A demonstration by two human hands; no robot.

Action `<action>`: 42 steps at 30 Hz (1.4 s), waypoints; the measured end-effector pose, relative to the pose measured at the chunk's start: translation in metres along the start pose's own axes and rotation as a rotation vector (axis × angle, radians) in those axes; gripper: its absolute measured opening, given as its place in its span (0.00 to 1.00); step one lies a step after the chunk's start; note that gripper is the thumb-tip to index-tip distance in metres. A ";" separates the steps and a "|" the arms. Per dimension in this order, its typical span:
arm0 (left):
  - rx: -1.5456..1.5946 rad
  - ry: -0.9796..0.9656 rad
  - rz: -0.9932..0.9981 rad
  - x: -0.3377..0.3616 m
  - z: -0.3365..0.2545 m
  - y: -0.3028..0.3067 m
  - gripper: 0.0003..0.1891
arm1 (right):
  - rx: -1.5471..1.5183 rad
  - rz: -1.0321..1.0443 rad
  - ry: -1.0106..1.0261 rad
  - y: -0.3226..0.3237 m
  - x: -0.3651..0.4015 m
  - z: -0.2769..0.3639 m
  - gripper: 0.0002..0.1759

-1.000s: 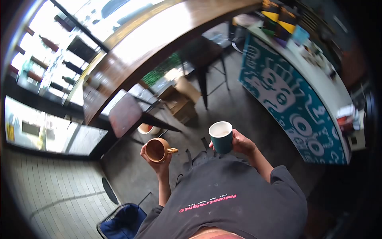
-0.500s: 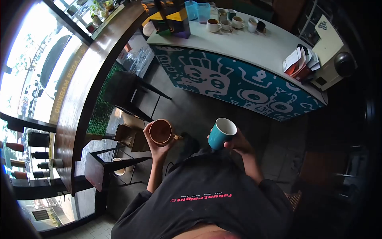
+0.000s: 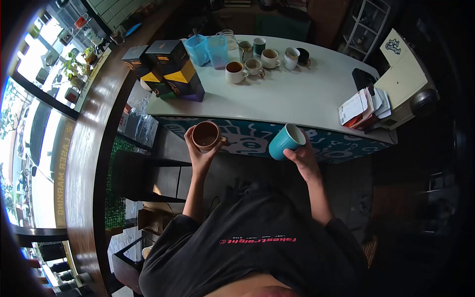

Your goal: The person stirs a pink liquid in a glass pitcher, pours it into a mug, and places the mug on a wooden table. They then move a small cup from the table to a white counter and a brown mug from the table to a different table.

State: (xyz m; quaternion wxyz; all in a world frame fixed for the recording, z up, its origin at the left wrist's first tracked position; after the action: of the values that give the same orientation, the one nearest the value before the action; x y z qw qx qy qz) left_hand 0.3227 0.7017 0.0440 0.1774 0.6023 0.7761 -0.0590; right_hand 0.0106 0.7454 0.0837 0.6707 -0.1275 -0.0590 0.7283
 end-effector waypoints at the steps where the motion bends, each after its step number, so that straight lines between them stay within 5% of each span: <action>1: -0.001 0.021 0.001 -0.018 0.010 -0.009 0.46 | 0.086 -0.025 0.031 0.005 -0.019 0.007 0.43; 13: -0.133 0.093 0.031 -0.128 0.097 -0.083 0.45 | 0.496 -0.065 0.237 0.063 -0.280 0.072 0.35; 24: -0.144 0.125 0.021 -0.145 0.132 -0.118 0.47 | 1.108 -0.015 0.216 0.153 -0.528 -0.009 0.43; 42: -0.353 0.238 -0.035 -0.169 0.134 -0.142 0.48 | 1.293 0.182 -0.024 0.191 -0.612 -0.116 0.50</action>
State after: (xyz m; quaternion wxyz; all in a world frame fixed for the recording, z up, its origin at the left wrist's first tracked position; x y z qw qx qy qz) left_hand 0.2502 0.4679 -0.0396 0.1863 0.5512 0.8001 0.1461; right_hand -0.1009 0.1110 -0.0112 0.5472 0.3052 0.3944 0.6723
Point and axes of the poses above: each hand's wrist, its own x-axis away from the middle knuckle, its own y-axis out of the back of the hand, z = x × y, the point moved 5 cm from there along -x, towards the middle knuckle, and after that the axes turned 3 degrees about y, right-handed, at the moved point
